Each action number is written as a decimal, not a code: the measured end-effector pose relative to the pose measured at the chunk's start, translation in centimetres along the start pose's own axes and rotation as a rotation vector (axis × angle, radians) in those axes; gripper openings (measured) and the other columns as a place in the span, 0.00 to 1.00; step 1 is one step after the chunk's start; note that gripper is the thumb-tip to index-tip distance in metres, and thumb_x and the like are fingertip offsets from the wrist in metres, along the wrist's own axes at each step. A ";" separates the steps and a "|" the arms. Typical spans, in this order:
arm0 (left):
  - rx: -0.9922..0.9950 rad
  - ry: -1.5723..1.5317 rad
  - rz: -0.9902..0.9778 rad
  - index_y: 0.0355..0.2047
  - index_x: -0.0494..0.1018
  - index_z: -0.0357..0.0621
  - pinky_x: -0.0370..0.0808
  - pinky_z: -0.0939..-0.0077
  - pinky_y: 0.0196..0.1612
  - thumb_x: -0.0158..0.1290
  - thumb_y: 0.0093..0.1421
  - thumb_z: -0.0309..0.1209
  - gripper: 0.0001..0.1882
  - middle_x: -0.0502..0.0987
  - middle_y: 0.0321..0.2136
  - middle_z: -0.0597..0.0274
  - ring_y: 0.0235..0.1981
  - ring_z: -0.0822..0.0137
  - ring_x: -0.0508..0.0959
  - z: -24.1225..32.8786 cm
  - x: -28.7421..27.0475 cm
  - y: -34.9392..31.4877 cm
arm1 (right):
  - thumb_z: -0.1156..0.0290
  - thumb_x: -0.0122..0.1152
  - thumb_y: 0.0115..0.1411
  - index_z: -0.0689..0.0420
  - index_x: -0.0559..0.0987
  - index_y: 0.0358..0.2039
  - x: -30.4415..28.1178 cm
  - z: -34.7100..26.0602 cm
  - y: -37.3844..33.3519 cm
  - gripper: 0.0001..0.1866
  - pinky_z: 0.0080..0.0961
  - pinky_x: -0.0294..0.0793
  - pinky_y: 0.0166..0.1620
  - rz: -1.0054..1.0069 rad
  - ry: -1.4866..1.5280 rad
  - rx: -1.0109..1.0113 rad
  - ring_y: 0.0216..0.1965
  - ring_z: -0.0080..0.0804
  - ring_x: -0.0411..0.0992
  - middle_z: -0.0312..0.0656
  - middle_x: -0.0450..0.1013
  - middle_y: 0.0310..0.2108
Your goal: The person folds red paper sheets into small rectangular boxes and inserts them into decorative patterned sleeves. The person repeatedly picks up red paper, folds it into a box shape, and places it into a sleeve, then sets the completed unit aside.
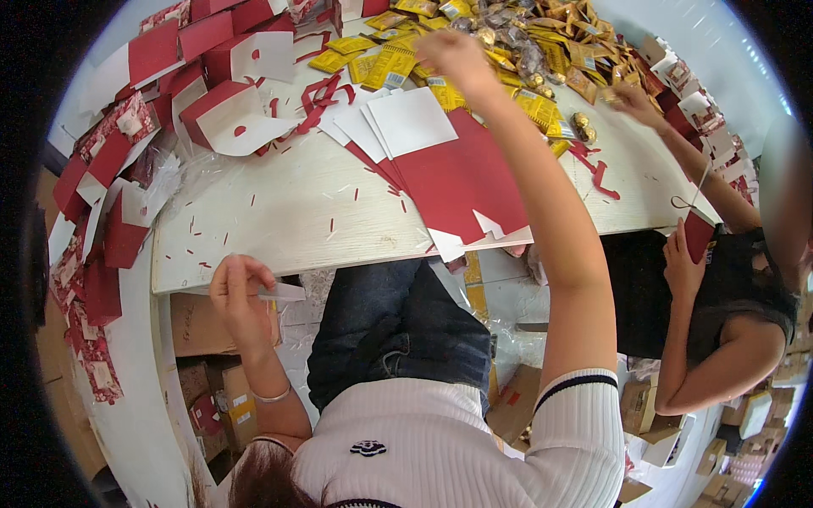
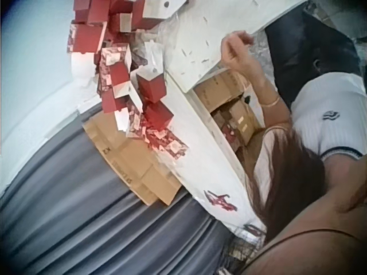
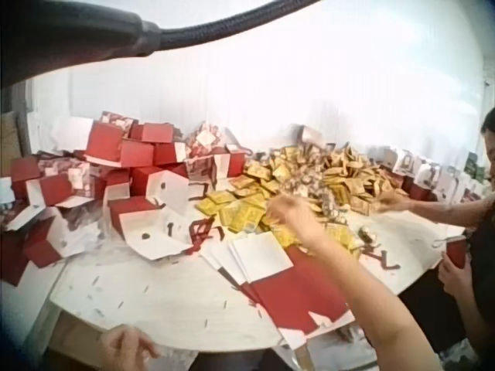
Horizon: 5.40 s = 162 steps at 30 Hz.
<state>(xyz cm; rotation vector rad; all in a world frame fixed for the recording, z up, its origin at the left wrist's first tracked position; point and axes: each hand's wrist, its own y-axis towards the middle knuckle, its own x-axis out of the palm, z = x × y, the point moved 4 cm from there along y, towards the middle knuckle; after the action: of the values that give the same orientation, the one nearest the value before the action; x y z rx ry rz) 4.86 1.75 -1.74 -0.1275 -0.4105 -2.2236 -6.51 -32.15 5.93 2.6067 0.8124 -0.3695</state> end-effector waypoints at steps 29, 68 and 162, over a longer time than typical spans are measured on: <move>0.417 0.766 -0.170 0.57 0.40 0.26 0.65 0.62 0.49 0.64 0.36 0.51 0.61 0.60 0.49 0.36 0.50 0.47 0.64 3.6 11.3 -0.2 | 0.45 0.44 0.55 0.60 0.74 0.09 6.2 -12.4 -11.4 0.32 0.34 0.67 0.20 0.088 -0.464 -0.408 0.14 0.47 0.68 0.49 0.66 0.10; -0.448 -0.240 -0.415 0.54 0.56 0.37 0.70 0.73 0.42 0.46 0.56 0.48 0.33 0.65 0.49 0.54 0.44 0.65 0.70 2.1 4.0 2.5 | 0.63 0.59 0.50 0.57 0.70 0.42 3.8 -7.1 -16.3 0.20 0.31 0.65 0.44 -0.023 -0.082 -1.048 0.43 0.38 0.67 0.51 0.65 0.43; 0.774 0.134 -0.211 0.26 0.70 0.39 0.55 0.56 0.56 0.47 0.56 0.36 0.12 0.72 0.37 0.53 0.44 0.57 0.69 3.3 5.8 1.4 | 0.56 0.51 0.51 0.53 0.53 0.59 8.4 -4.3 -16.4 0.36 0.31 0.59 0.54 -0.023 0.723 -0.086 0.57 0.35 0.56 0.47 0.52 0.58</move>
<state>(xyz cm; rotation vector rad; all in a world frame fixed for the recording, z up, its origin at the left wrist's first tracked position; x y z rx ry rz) 2.07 -2.27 3.04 0.4918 -1.2111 -2.0981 -8.89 -13.73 2.12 2.6460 1.0380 0.6318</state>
